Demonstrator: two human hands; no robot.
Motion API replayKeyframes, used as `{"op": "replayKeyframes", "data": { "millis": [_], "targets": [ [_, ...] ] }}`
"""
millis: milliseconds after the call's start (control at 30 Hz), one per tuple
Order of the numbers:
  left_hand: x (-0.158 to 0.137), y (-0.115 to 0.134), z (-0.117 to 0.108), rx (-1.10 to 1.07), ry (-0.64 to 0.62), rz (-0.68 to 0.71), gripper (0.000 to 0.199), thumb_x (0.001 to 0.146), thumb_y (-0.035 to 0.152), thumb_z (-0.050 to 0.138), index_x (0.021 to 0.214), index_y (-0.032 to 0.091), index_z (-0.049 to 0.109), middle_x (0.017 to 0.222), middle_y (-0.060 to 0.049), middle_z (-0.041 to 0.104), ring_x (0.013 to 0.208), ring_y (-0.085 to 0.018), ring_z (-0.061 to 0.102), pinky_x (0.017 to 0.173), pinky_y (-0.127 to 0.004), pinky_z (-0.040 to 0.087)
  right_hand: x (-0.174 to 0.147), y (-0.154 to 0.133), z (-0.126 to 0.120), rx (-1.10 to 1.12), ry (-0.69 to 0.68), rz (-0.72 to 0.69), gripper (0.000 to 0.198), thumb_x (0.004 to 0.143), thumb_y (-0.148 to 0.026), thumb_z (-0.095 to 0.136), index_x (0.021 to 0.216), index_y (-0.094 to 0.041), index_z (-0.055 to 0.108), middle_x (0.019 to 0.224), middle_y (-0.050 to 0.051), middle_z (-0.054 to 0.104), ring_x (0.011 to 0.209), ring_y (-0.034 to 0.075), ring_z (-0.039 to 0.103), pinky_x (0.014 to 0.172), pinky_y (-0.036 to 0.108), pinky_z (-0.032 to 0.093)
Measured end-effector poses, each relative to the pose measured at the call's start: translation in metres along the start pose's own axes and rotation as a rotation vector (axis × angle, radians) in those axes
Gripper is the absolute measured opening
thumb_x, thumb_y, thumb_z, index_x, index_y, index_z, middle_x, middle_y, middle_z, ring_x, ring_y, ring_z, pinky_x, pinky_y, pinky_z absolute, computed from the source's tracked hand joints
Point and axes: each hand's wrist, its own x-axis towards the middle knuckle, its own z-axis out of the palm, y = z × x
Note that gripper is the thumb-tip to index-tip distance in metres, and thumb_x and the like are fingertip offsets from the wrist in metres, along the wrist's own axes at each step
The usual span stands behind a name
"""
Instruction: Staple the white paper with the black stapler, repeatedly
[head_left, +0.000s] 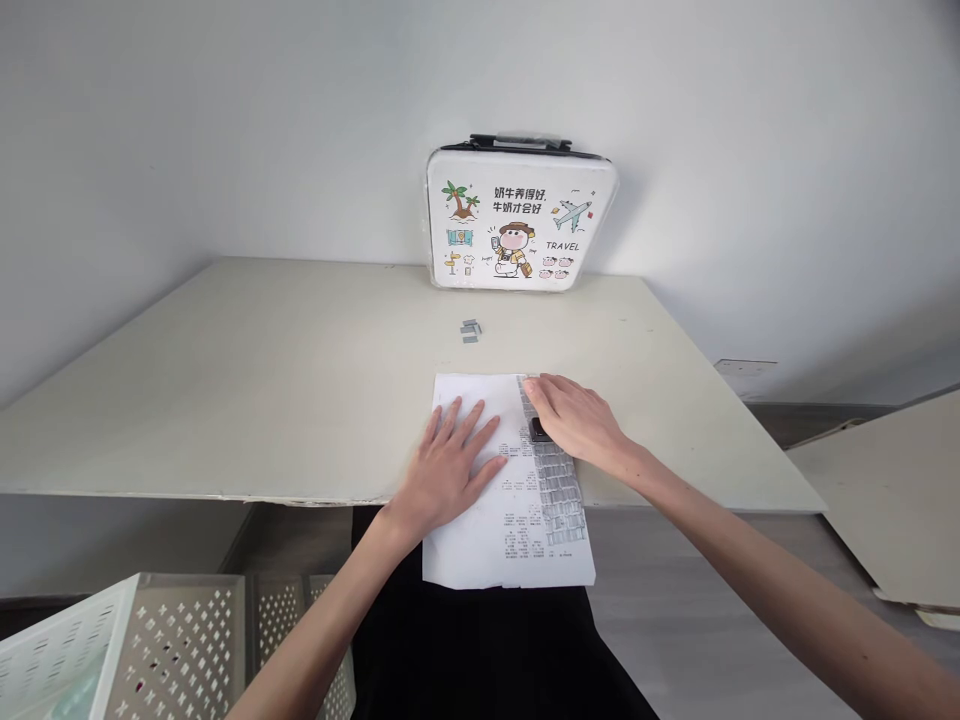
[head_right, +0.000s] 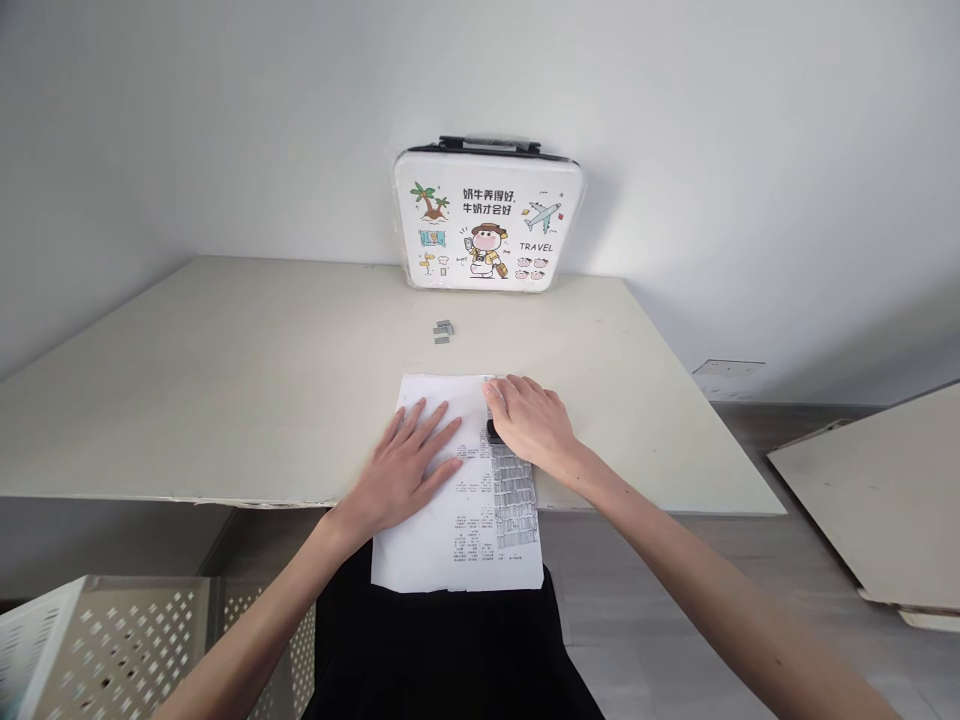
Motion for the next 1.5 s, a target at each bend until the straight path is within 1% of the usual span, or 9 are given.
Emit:
{"op": "replayKeyframes", "data": {
  "millis": [333, 467, 667, 833, 933, 1033, 1100, 1267, 1500],
  "targets": [
    [0.0, -0.001, 0.001, -0.01, 0.01, 0.002, 0.058, 0.109, 0.059, 0.036, 0.163, 0.042, 0.03, 0.172, 0.007, 0.026, 0.161, -0.031, 0.013, 0.131, -0.059, 0.016, 0.003, 0.006, 0.006, -0.072, 0.014, -0.021, 0.048, 0.11, -0.039, 0.015, 0.114, -0.026, 0.061, 0.126, 0.011, 0.069, 0.122, 0.029, 0.062, 0.096, 0.048, 0.049],
    [0.0, 0.0, 0.0, -0.001, 0.0, -0.005, 0.057, 0.109, 0.059, 0.036, 0.162, 0.04, 0.033, 0.172, 0.006, 0.027, 0.161, -0.031, 0.013, 0.131, -0.059, 0.017, 0.003, 0.004, 0.008, -0.109, 0.007, -0.025, 0.05, 0.11, -0.036, 0.015, 0.123, -0.025, 0.062, 0.128, 0.013, 0.068, 0.124, 0.031, 0.06, 0.098, 0.052, 0.047],
    [0.0, -0.003, 0.002, 0.005, 0.037, 0.019, 0.058, 0.109, 0.058, 0.038, 0.164, 0.043, 0.028, 0.172, 0.007, 0.027, 0.161, -0.031, 0.014, 0.131, -0.059, 0.016, 0.005, -0.004, 0.017, -0.197, 0.022, 0.019, 0.055, 0.11, -0.038, 0.015, 0.142, -0.026, 0.058, 0.145, 0.015, 0.06, 0.135, 0.035, 0.053, 0.106, 0.058, 0.041],
    [0.001, -0.004, 0.001, 0.007, 0.032, 0.02, 0.058, 0.109, 0.058, 0.038, 0.163, 0.043, 0.029, 0.172, 0.007, 0.027, 0.161, -0.031, 0.015, 0.131, -0.059, 0.017, 0.008, -0.008, 0.025, -0.279, 0.072, 0.008, 0.054, 0.109, -0.038, 0.02, 0.145, -0.027, 0.058, 0.148, 0.015, 0.059, 0.136, 0.039, 0.05, 0.105, 0.061, 0.04],
    [0.0, -0.004, 0.0, 0.019, 0.02, 0.018, 0.057, 0.109, 0.058, 0.037, 0.163, 0.04, 0.032, 0.172, 0.006, 0.027, 0.161, -0.031, 0.014, 0.131, -0.059, 0.018, 0.01, -0.006, 0.02, -0.207, 0.059, -0.002, 0.052, 0.109, -0.037, 0.021, 0.145, -0.025, 0.057, 0.149, 0.014, 0.058, 0.136, 0.038, 0.051, 0.104, 0.058, 0.042],
    [-0.001, -0.004, -0.002, 0.017, 0.015, 0.016, 0.056, 0.109, 0.057, 0.037, 0.162, 0.039, 0.033, 0.172, 0.006, 0.028, 0.161, -0.031, 0.015, 0.131, -0.058, 0.019, 0.007, 0.002, 0.01, -0.007, 0.082, 0.013, 0.051, 0.11, -0.037, 0.018, 0.135, -0.028, 0.062, 0.141, 0.009, 0.066, 0.127, 0.03, 0.06, 0.099, 0.047, 0.047],
    [-0.001, -0.005, -0.002, 0.015, 0.012, 0.017, 0.055, 0.109, 0.057, 0.037, 0.162, 0.04, 0.033, 0.172, 0.007, 0.029, 0.161, -0.03, 0.016, 0.131, -0.058, 0.02, 0.0, 0.009, 0.007, 0.096, 0.149, 0.019, 0.053, 0.11, -0.038, 0.016, 0.119, -0.027, 0.067, 0.126, 0.007, 0.072, 0.115, 0.027, 0.066, 0.093, 0.04, 0.049],
    [0.0, -0.006, -0.003, 0.019, -0.008, 0.009, 0.054, 0.11, 0.055, 0.036, 0.161, 0.039, 0.034, 0.172, 0.006, 0.028, 0.161, -0.029, 0.015, 0.131, -0.058, 0.02, -0.024, 0.027, 0.015, 0.067, 0.305, -0.027, 0.062, 0.11, -0.039, 0.015, 0.075, -0.024, 0.064, 0.079, 0.009, 0.071, 0.086, 0.025, 0.067, 0.086, 0.037, 0.047],
    [0.0, -0.005, -0.007, -0.011, -0.032, 0.011, 0.054, 0.11, 0.054, 0.037, 0.162, 0.037, 0.034, 0.172, 0.006, 0.027, 0.162, -0.029, 0.013, 0.132, -0.057, 0.018, -0.037, 0.072, 0.015, 0.07, 0.379, 0.004, 0.062, 0.11, -0.042, 0.018, 0.068, -0.023, 0.06, 0.07, 0.009, 0.068, 0.068, 0.022, 0.063, 0.068, 0.033, 0.041]
  ]
}}
